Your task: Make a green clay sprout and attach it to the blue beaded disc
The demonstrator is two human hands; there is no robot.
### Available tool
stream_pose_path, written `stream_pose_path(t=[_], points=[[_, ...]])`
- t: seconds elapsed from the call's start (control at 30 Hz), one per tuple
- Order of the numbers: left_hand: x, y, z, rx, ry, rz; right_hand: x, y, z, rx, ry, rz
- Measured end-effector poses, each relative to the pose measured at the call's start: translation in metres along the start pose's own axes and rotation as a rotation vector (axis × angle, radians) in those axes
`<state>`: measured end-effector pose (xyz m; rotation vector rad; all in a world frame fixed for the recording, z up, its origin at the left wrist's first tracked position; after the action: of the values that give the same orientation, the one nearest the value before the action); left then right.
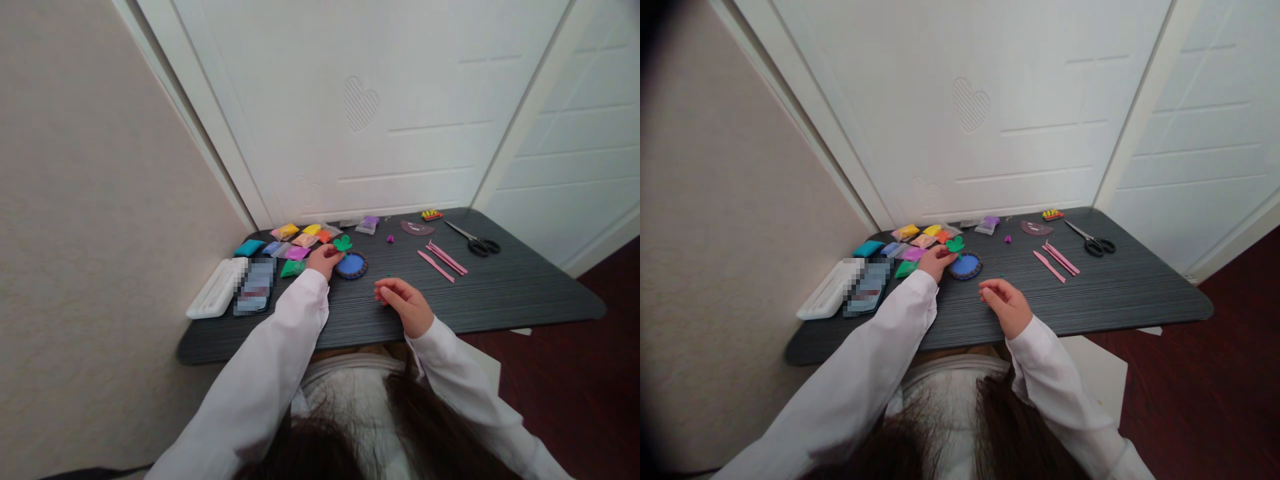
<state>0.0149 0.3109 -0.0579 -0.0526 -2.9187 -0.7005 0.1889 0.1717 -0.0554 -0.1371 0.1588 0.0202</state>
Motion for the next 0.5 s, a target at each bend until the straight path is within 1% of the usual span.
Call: stream_pose_path(t=[0.27, 0.5], points=[[-0.0010, 0.0004, 0.0008, -0.004, 0.018, 0.016, 0.0002, -0.0011, 0.0019, -0.010, -0.007, -0.007], [-0.0038, 0.0020, -0.0084, -0.022, 0.040, 0.038, -0.0049, 0.0019, 0.0046, -0.023, -0.029, 0.008]])
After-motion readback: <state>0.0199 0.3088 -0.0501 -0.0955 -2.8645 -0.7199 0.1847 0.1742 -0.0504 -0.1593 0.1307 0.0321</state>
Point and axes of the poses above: each hand's wrist, its own y-axis towards the middle knuckle, its own x-axis out of the back of the hand, z = x × y, the point moved 9 cm from there along y, towards the middle knuckle, and after that the axes turned 15 degrees about -x, right-handed, at the moved point
